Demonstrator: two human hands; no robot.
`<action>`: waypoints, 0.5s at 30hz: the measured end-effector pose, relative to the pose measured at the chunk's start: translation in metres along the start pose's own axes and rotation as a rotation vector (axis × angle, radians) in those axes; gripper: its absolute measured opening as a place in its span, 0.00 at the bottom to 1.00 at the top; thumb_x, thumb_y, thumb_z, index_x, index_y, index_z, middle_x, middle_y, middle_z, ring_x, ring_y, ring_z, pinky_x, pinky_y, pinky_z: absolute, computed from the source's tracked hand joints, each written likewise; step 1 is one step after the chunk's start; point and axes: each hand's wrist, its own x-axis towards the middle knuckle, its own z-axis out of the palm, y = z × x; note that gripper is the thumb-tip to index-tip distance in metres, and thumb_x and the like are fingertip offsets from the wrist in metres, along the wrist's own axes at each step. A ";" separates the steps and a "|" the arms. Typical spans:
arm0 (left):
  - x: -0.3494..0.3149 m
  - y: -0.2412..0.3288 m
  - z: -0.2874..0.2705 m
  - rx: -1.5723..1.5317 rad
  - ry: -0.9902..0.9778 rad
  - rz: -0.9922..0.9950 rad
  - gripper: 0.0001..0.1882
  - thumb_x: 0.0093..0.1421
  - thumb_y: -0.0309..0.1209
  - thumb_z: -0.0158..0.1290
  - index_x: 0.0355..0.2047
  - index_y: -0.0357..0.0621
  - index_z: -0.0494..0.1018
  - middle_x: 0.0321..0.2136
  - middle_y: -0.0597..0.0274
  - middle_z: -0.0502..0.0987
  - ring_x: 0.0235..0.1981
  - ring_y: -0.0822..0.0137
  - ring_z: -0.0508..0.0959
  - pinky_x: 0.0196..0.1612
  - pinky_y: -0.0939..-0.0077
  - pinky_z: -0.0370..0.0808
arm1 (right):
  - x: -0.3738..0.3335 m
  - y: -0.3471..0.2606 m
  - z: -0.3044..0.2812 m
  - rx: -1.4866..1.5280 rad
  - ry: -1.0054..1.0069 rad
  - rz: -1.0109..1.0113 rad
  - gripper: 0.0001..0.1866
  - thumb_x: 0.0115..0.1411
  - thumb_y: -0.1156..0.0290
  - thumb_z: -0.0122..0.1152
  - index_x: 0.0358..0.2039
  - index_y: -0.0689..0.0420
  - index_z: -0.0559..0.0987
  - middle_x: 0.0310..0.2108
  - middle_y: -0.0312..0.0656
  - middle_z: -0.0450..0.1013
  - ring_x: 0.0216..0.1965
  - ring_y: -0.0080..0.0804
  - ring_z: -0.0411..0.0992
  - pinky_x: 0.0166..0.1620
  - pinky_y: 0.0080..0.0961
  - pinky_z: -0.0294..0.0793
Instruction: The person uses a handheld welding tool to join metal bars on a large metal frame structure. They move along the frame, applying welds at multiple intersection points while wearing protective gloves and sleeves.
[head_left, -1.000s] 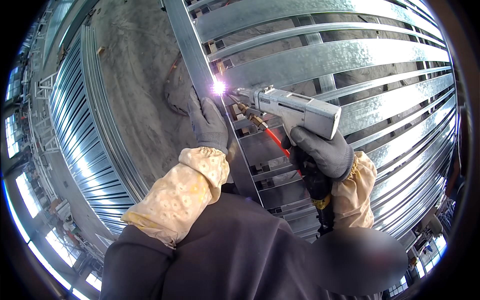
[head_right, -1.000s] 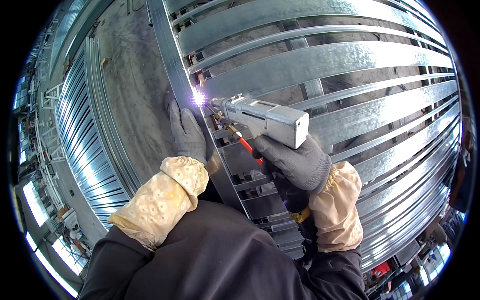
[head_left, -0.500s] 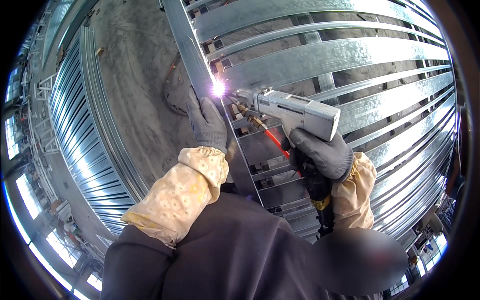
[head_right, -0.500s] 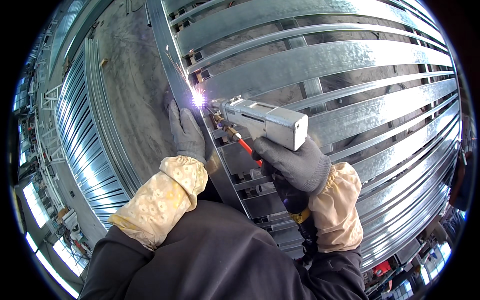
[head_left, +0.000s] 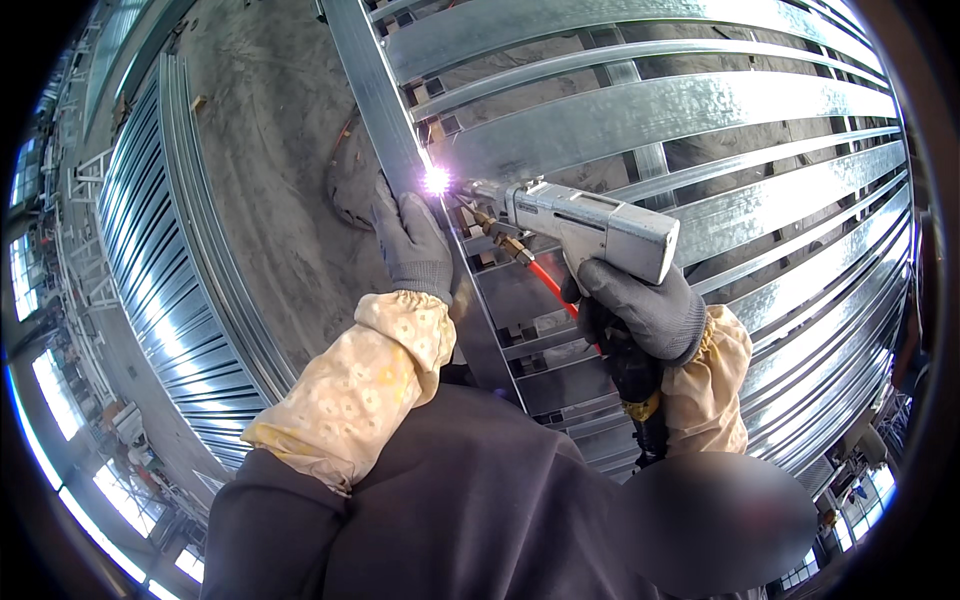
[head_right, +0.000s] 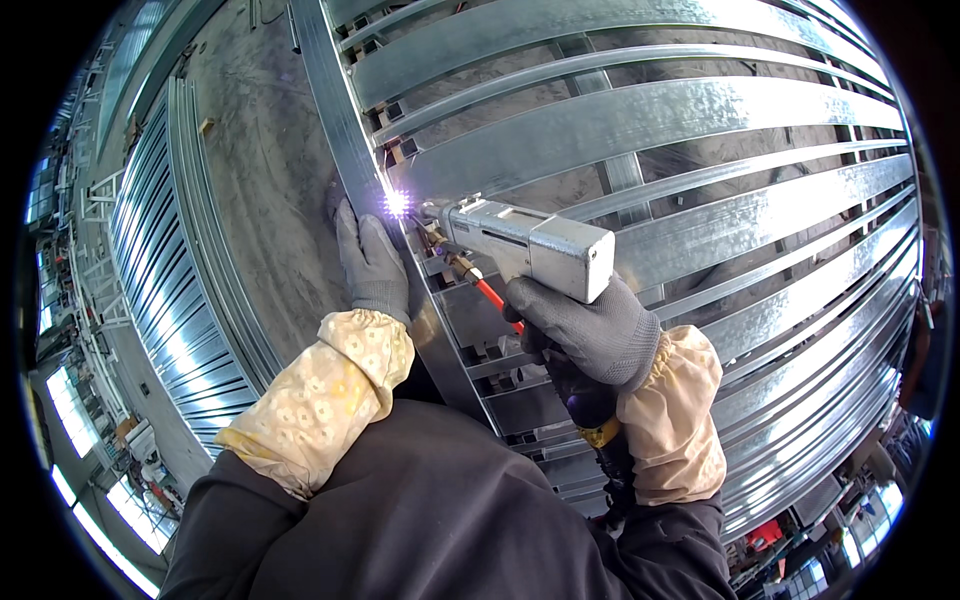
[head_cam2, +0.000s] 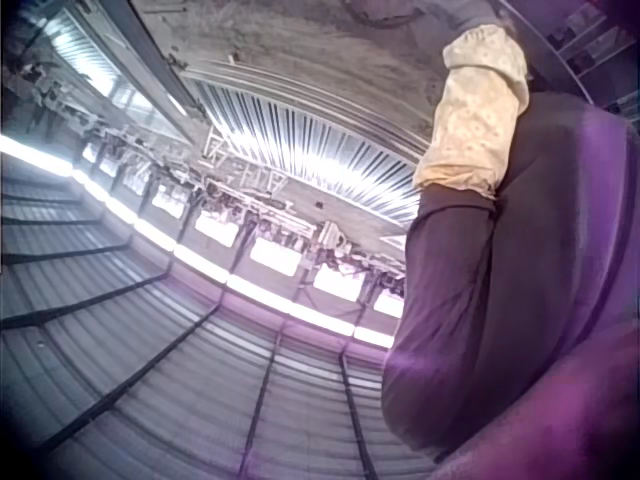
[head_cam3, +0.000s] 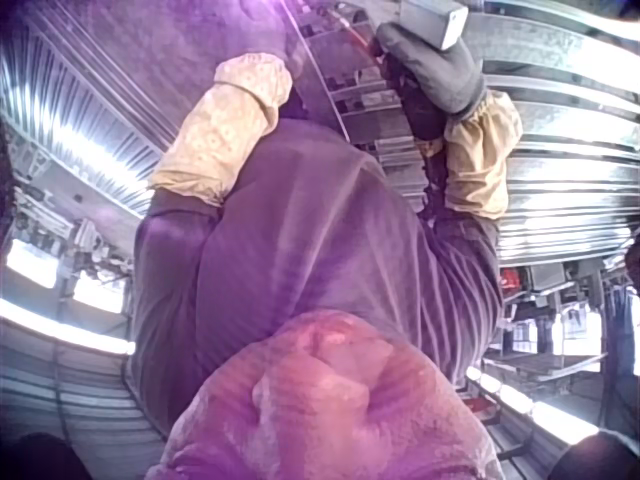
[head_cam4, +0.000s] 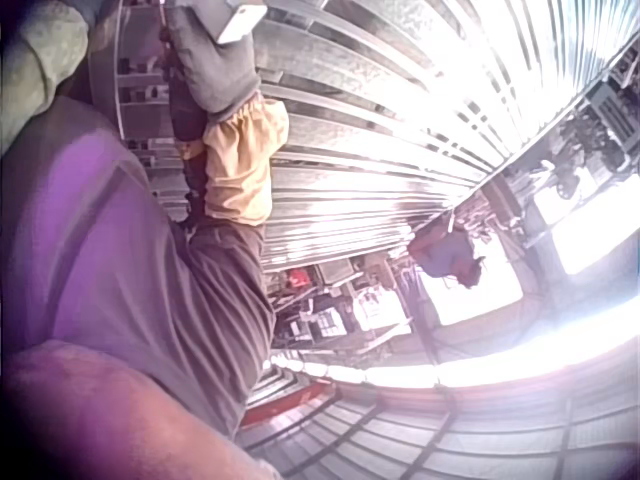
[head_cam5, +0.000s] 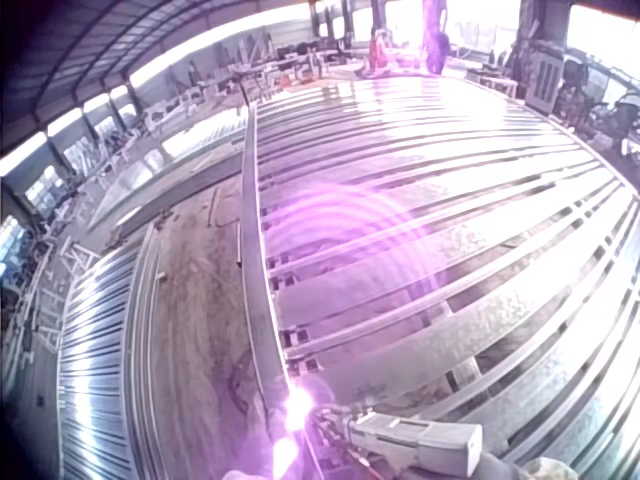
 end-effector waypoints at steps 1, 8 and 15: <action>0.000 0.000 0.000 0.004 0.006 0.006 0.24 0.72 0.35 0.38 0.62 0.32 0.63 0.58 0.41 0.70 0.59 0.50 0.70 0.62 0.65 0.64 | 0.000 0.001 0.000 0.006 -0.002 -0.006 0.26 0.63 0.62 0.62 0.57 0.64 0.70 0.32 0.42 0.76 0.21 0.25 0.74 0.23 0.20 0.72; 0.001 -0.003 0.002 -0.020 -0.003 -0.014 0.23 0.71 0.34 0.38 0.61 0.35 0.64 0.55 0.44 0.72 0.55 0.51 0.73 0.59 0.65 0.66 | -0.003 -0.001 -0.001 0.004 -0.032 0.027 0.26 0.64 0.61 0.62 0.57 0.64 0.70 0.31 0.42 0.77 0.21 0.24 0.74 0.23 0.19 0.71; 0.001 0.000 0.000 -0.039 -0.017 0.001 0.23 0.71 0.34 0.38 0.63 0.35 0.62 0.57 0.44 0.70 0.57 0.52 0.71 0.61 0.65 0.64 | -0.006 -0.001 0.000 -0.003 -0.003 0.038 0.23 0.64 0.61 0.62 0.52 0.64 0.72 0.31 0.41 0.77 0.22 0.23 0.74 0.23 0.19 0.71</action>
